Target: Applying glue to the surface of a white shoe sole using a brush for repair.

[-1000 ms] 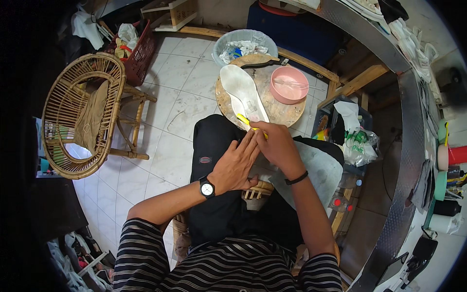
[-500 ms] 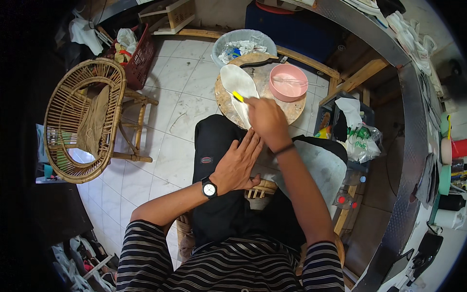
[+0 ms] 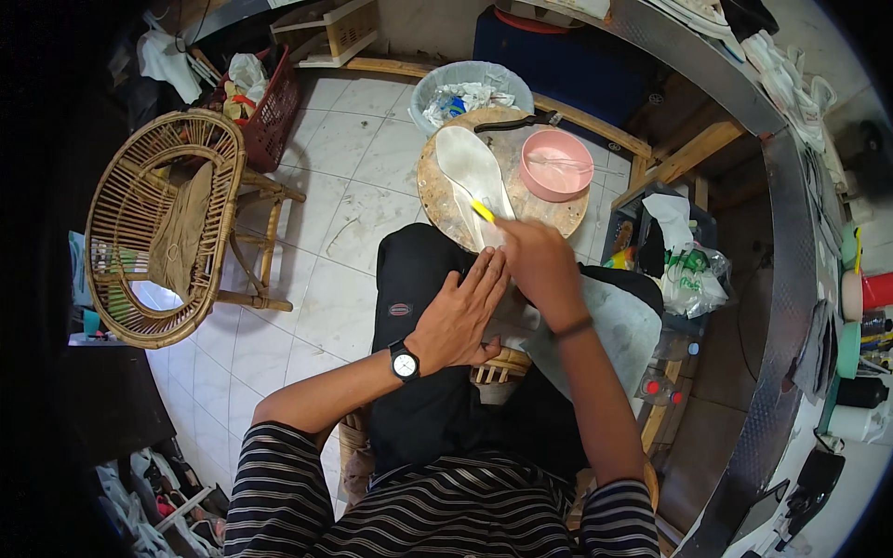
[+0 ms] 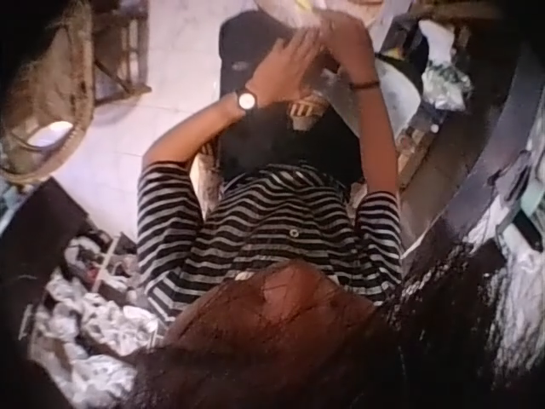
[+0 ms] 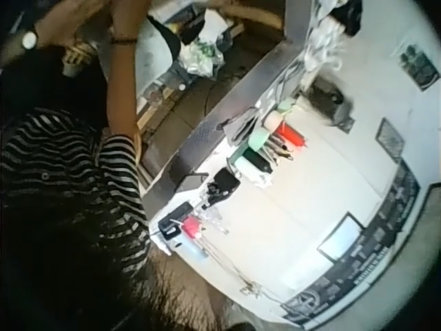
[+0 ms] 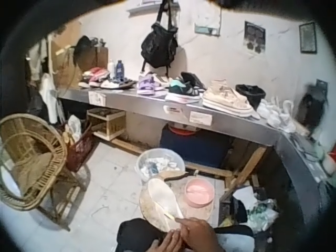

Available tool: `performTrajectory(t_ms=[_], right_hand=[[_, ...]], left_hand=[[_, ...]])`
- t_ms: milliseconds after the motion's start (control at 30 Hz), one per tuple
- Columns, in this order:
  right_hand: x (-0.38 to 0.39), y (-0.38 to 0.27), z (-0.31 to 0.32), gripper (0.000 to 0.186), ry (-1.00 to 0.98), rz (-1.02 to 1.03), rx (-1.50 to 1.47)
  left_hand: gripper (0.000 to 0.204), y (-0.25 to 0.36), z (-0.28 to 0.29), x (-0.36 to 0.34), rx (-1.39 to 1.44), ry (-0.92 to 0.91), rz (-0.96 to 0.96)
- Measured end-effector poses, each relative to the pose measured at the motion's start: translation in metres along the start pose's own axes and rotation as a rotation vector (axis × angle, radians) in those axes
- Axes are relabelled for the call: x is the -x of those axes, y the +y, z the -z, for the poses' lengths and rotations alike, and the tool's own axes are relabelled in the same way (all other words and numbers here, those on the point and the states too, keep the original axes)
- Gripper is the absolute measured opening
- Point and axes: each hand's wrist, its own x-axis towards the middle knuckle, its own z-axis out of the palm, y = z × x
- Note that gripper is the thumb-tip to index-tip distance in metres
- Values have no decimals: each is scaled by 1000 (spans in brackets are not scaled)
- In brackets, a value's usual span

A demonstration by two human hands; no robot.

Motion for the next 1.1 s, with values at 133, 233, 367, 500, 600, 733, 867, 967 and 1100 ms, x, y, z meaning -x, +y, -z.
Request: performTrajectory(t_ms=[133,233,367,500,600,733,867,967,1100], right_hand=[[9,2,11,27,-138,-224,-98],[-3,5,-4,25,130,77,-125],[1,7,-6,25,99,35,-171],[11,14,-1,26,-159,-149,-130],[4,20,-6,25,102,23,-31],[3,15,-6,24,81,-129,-18],[12,6,6,25,-63,-196,-52],[4,3,5,25,37,-138,1],[-4,7,-11,25,189,-102,29]], left_hand=[[102,2,-1,-1,34,26,6],[104,3,-1,-1,16,16,1],[104,2,0,-2,-4,-9,13],[105,4,1,-3,13,-11,23],[105,5,2,-3,2,-27,28],[106,4,4,-3,4,-31,28],[105,4,3,-3,7,-18,27],[105,5,2,-3,1,-20,22],[105,3,7,-3,34,-60,15]])
